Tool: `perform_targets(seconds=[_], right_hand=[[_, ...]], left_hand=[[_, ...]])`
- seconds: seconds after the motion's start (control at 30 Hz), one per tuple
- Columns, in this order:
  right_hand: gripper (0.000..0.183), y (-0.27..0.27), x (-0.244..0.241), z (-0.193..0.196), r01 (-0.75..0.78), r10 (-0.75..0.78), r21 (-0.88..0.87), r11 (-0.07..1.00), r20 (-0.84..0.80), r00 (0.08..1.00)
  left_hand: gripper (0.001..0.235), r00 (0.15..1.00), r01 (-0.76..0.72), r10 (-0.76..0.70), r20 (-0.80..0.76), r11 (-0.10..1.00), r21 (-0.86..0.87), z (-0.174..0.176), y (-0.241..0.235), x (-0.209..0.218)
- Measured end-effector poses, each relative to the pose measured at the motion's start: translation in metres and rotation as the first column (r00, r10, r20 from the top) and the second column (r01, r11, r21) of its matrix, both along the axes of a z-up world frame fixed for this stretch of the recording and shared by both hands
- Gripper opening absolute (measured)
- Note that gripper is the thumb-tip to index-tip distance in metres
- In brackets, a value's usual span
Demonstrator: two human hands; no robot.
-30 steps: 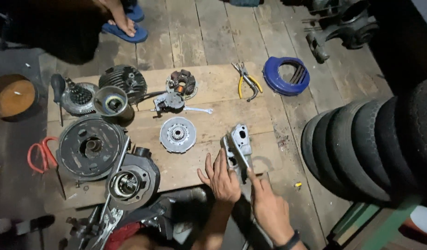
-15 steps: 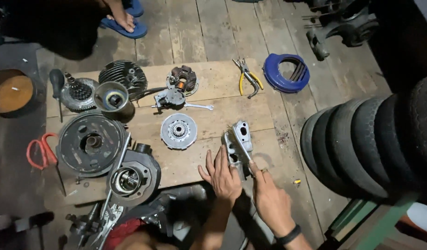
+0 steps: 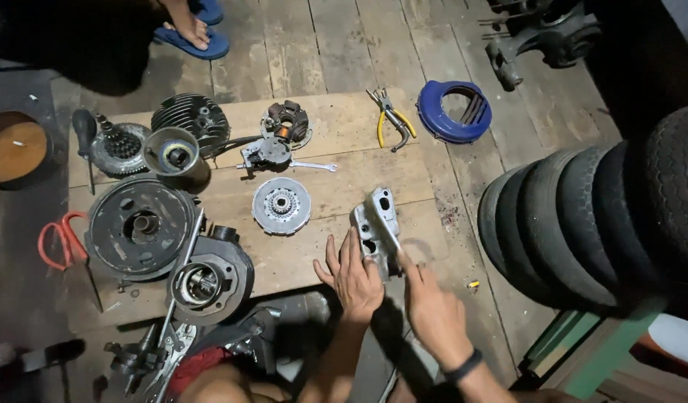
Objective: Cleaning a disassembled motorcycle engine casing using a wire brush and a rag to remove dirt and grime.
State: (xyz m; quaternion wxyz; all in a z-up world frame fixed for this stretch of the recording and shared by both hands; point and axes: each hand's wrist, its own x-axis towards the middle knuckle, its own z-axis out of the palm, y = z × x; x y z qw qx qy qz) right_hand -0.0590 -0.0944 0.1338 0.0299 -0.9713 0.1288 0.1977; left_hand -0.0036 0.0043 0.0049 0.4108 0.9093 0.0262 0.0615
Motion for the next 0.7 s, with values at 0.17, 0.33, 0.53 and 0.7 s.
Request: perform_targets(seconds=[0.17, 0.33, 0.53, 0.7], right_hand=[[0.064, 0.007, 0.046, -0.017, -0.07, 0.072, -0.018, 0.997, 0.15, 0.986], [0.063, 0.006, 0.093, -0.023, -0.116, 0.109, 0.005, 0.993, 0.306, 0.946], [0.067, -0.003, 0.003, -0.008, -0.099, 0.1, -0.014, 0.995, 0.176, 0.979], [0.065, 0.0, 0.037, -0.026, -0.127, 0.11, 0.043, 0.991, 0.287, 0.952]], left_hand=[[0.07, 1.0, 0.015, -0.015, -0.018, 1.0, 0.004, 0.004, 0.001, -0.002], [0.071, 0.999, 0.018, -0.018, -0.033, 1.0, 0.013, 0.003, 0.001, -0.001], [0.072, 0.996, -0.012, 0.011, 0.091, 1.0, 0.013, 0.004, -0.001, 0.0], [0.073, 0.996, -0.003, 0.003, 0.092, 1.0, 0.001, 0.006, -0.001, 0.0]])
